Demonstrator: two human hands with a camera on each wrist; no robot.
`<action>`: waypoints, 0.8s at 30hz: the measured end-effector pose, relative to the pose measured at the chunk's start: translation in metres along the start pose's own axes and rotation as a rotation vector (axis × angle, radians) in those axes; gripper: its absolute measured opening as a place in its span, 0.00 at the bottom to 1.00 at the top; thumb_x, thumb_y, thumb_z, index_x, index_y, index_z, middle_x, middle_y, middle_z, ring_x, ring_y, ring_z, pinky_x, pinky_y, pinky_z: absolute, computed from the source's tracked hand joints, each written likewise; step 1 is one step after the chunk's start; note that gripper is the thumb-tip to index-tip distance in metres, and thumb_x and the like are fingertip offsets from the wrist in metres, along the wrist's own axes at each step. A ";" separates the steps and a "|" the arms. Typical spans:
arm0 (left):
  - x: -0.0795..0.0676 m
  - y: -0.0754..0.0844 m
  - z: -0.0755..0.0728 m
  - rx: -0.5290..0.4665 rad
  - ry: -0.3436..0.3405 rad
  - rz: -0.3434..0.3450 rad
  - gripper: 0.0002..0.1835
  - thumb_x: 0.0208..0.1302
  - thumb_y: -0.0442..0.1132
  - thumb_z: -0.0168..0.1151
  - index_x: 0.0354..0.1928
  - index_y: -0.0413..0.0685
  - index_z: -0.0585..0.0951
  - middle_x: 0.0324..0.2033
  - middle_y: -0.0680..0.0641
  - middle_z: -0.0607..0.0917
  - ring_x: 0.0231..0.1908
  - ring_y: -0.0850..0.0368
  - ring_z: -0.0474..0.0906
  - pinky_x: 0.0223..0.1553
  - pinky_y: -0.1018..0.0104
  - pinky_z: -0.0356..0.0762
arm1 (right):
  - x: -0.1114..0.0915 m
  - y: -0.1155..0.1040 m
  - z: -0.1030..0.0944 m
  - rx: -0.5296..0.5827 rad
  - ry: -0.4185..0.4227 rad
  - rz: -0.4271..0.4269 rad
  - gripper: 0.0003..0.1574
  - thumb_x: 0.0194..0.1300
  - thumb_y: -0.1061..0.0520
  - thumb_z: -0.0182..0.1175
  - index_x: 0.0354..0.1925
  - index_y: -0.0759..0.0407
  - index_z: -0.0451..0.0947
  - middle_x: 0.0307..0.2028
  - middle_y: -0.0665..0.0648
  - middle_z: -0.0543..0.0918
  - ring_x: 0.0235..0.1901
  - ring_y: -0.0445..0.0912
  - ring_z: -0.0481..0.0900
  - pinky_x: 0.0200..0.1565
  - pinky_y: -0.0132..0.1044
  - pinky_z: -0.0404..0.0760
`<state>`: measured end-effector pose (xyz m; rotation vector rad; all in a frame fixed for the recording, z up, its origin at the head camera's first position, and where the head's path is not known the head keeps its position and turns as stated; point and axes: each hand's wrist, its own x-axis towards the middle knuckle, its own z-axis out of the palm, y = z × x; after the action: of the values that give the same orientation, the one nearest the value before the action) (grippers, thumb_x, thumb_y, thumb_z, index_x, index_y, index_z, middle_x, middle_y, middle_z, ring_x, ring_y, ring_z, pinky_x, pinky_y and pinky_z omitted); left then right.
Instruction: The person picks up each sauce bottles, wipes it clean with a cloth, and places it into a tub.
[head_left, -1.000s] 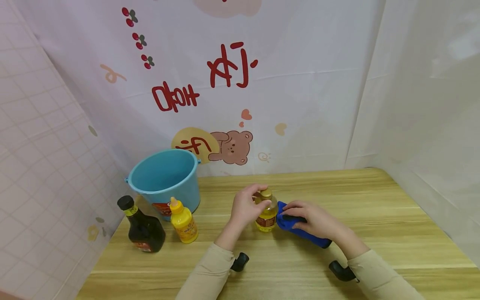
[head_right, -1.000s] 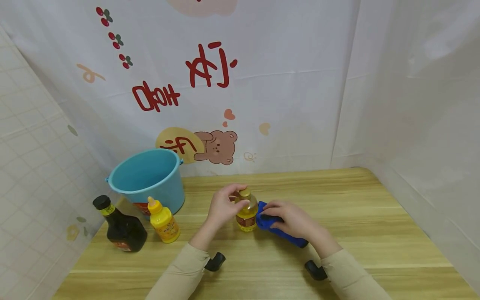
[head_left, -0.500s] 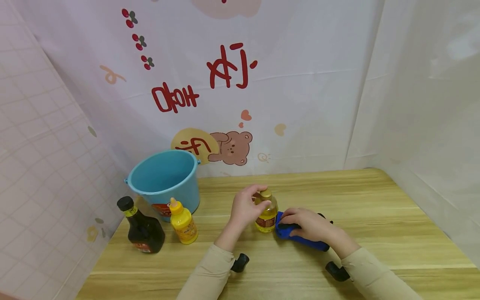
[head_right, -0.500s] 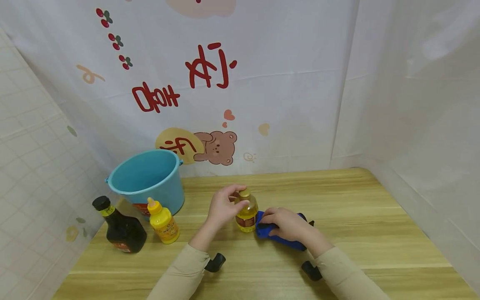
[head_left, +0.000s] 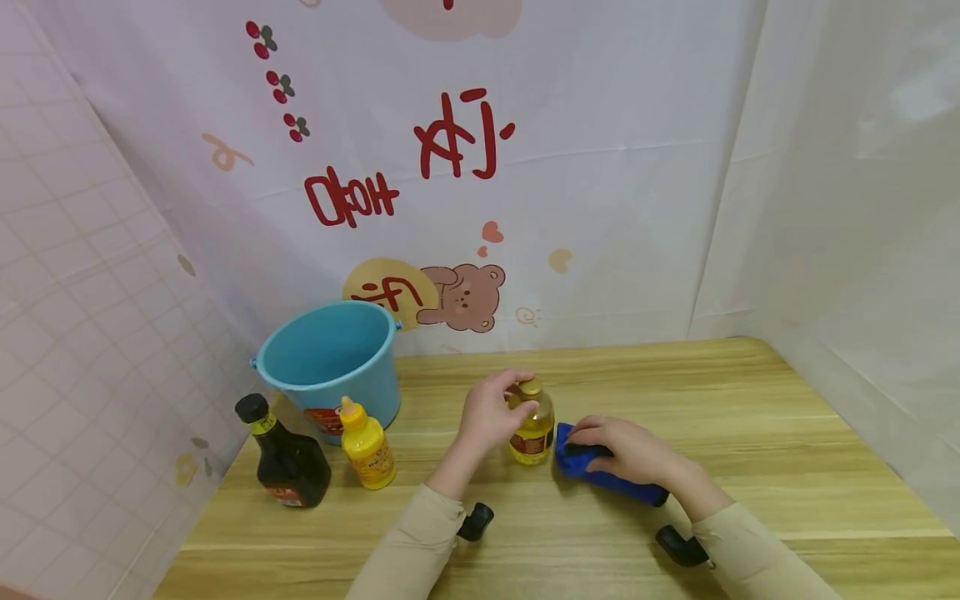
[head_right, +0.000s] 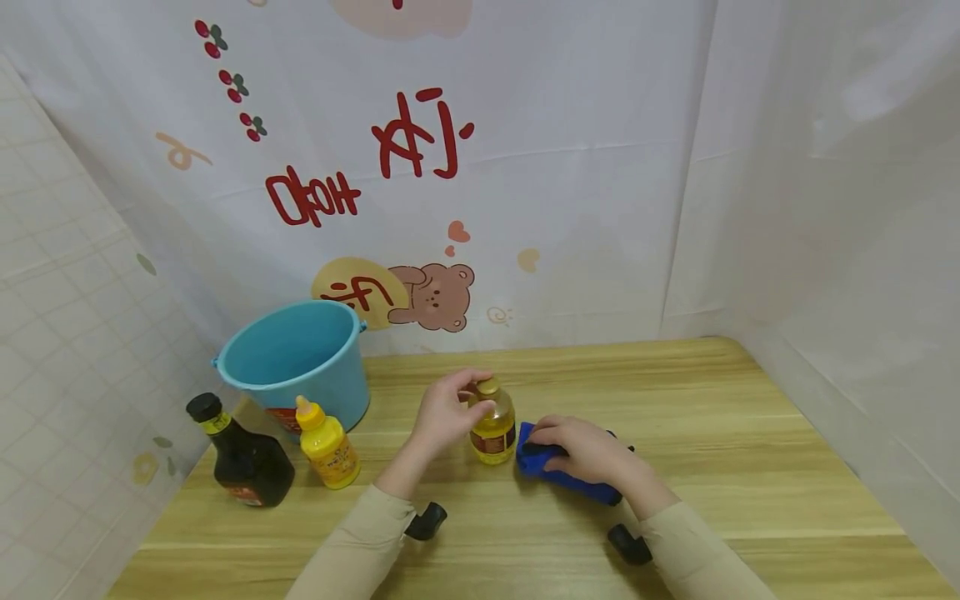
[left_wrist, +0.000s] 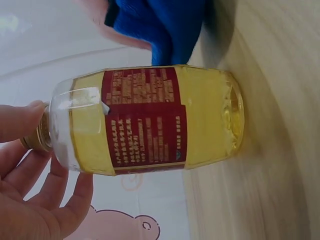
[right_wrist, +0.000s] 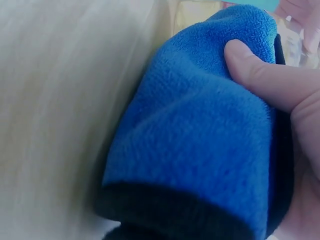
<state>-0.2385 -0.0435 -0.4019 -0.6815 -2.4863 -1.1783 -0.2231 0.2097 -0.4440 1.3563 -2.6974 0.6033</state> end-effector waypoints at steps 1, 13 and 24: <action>0.001 0.000 -0.001 0.007 -0.015 0.002 0.20 0.57 0.34 0.73 0.53 0.45 0.84 0.45 0.49 0.86 0.41 0.55 0.82 0.44 0.62 0.81 | -0.001 0.001 -0.001 0.003 0.011 0.003 0.23 0.59 0.62 0.71 0.54 0.58 0.82 0.52 0.55 0.80 0.51 0.51 0.80 0.51 0.47 0.80; 0.008 -0.003 -0.011 -0.041 -0.196 -0.001 0.21 0.64 0.26 0.64 0.60 0.41 0.79 0.52 0.47 0.84 0.51 0.51 0.79 0.54 0.56 0.77 | -0.006 0.003 -0.016 0.018 0.140 0.051 0.26 0.59 0.65 0.69 0.57 0.61 0.79 0.55 0.60 0.79 0.53 0.56 0.79 0.50 0.51 0.80; 0.002 -0.008 -0.007 -0.149 -0.077 -0.004 0.26 0.61 0.34 0.70 0.62 0.45 0.77 0.55 0.44 0.82 0.54 0.48 0.78 0.54 0.46 0.76 | 0.000 -0.003 -0.027 -0.016 0.366 0.006 0.31 0.51 0.70 0.73 0.56 0.64 0.80 0.55 0.61 0.79 0.53 0.59 0.79 0.47 0.52 0.82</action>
<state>-0.2441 -0.0531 -0.4015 -0.7744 -2.4810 -1.3751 -0.2237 0.2180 -0.4180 1.1064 -2.4078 0.7454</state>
